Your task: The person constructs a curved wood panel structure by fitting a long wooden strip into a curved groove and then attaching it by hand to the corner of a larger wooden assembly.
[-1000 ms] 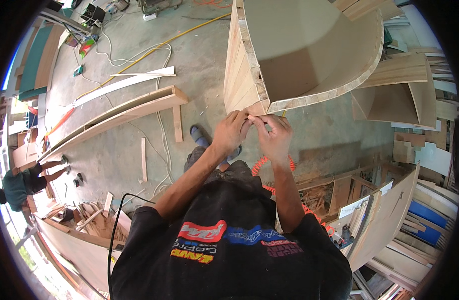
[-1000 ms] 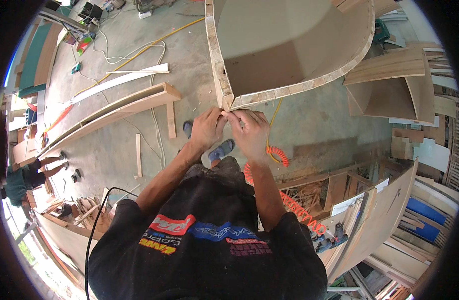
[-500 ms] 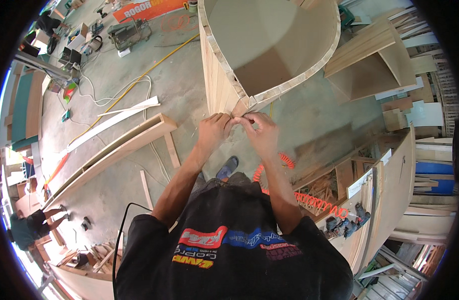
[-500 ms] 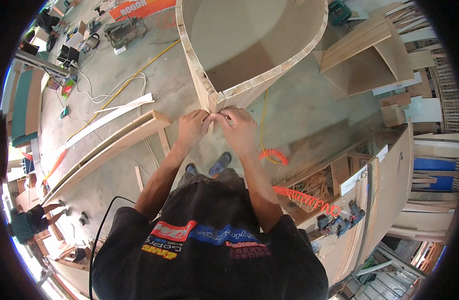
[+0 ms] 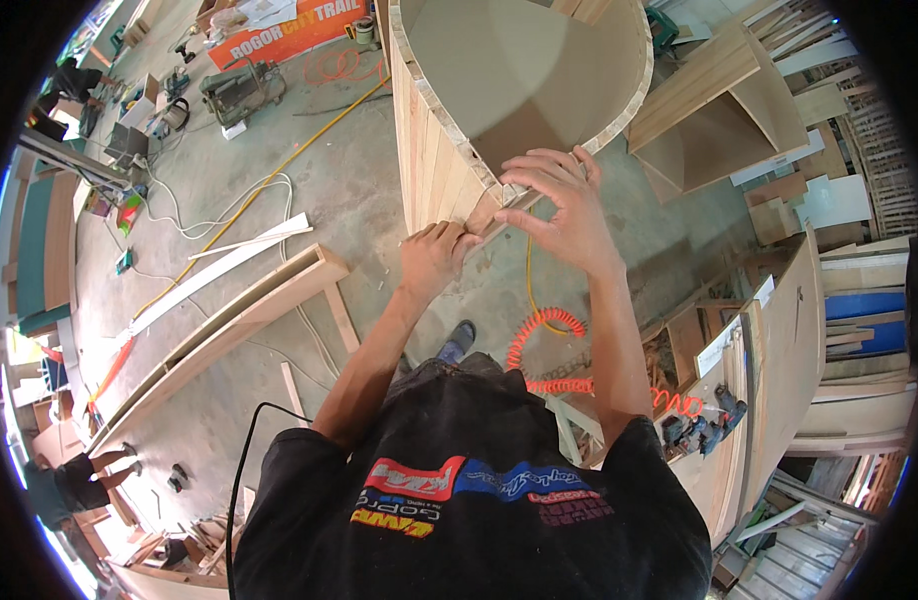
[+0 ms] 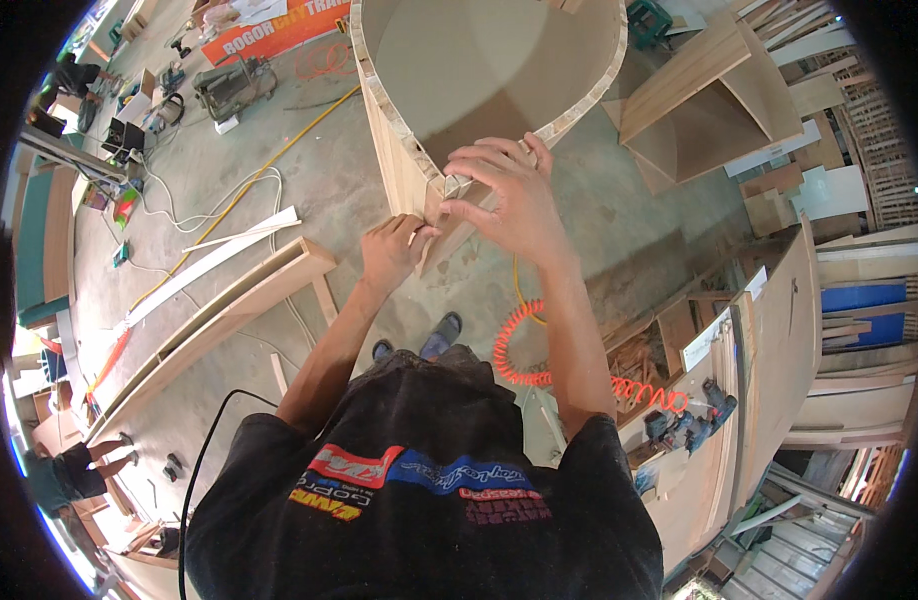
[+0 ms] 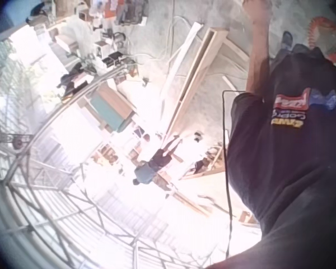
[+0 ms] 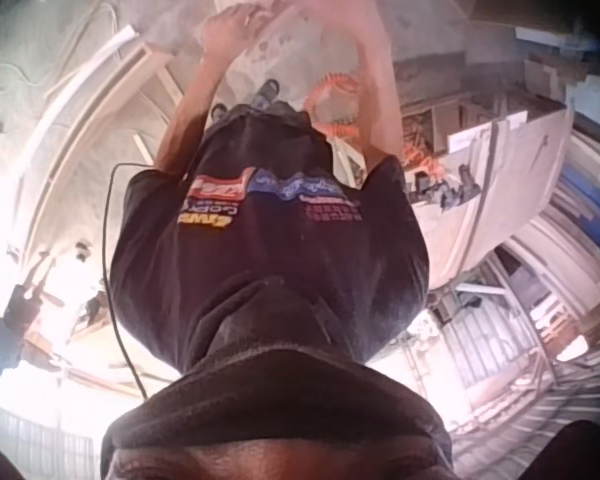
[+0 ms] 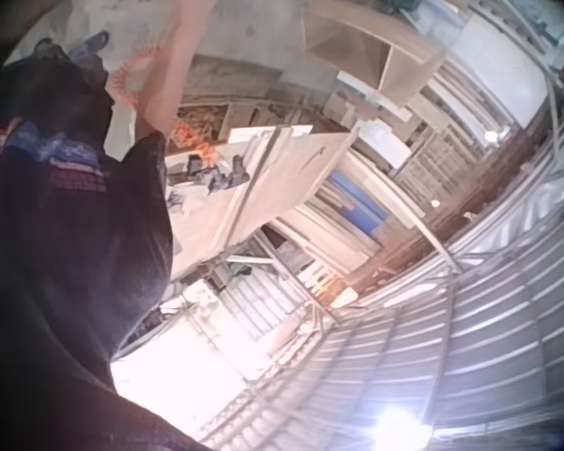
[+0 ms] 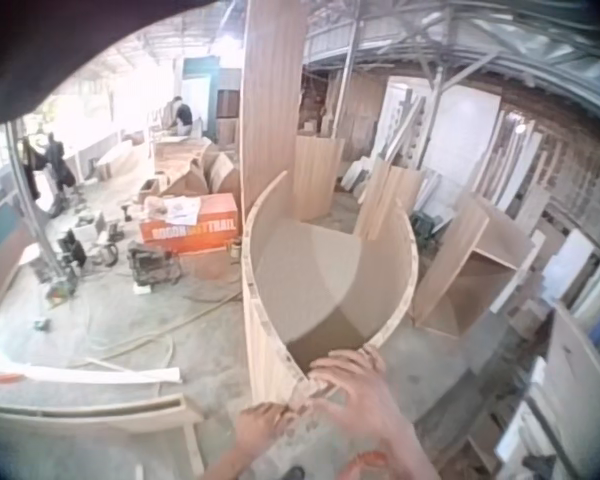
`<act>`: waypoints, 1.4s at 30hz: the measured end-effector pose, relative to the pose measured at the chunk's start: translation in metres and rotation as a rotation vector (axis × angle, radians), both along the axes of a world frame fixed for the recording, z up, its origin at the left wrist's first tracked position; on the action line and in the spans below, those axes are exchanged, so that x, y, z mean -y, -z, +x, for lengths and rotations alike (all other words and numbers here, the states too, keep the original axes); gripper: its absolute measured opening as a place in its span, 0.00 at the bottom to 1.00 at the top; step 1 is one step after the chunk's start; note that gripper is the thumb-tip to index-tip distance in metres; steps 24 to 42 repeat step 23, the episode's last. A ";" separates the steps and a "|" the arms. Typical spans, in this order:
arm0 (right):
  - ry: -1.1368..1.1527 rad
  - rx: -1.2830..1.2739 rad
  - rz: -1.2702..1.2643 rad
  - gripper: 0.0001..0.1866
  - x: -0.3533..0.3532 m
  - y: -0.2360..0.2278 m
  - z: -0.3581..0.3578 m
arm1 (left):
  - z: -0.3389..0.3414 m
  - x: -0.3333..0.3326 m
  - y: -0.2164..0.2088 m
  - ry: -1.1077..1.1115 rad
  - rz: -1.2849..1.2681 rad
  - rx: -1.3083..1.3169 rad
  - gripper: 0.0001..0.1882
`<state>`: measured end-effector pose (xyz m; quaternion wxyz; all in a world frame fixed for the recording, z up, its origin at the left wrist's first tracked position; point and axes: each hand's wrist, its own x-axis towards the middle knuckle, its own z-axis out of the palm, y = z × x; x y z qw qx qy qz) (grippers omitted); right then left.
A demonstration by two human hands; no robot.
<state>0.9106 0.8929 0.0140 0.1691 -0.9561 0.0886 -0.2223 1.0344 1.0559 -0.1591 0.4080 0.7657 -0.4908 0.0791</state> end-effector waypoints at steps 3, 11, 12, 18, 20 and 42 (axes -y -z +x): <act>-0.005 -0.031 -0.003 0.21 0.003 0.000 0.001 | 0.000 0.001 0.001 0.009 -0.029 -0.010 0.14; -0.076 -0.139 0.027 0.20 0.011 -0.013 0.007 | 0.007 -0.002 -0.003 0.078 0.029 -0.131 0.16; -0.079 -0.142 0.029 0.20 0.014 -0.008 0.007 | 0.008 -0.002 -0.004 0.084 0.039 -0.145 0.16; -0.084 -0.149 0.111 0.19 0.018 -0.006 0.006 | 0.001 -0.006 -0.011 0.064 0.041 -0.113 0.16; -0.093 -0.146 0.137 0.19 0.020 -0.006 0.006 | 0.000 -0.007 -0.012 0.048 0.048 -0.118 0.16; -0.111 -0.155 0.146 0.18 0.022 -0.006 0.006 | 0.001 -0.007 -0.010 0.042 0.066 -0.155 0.17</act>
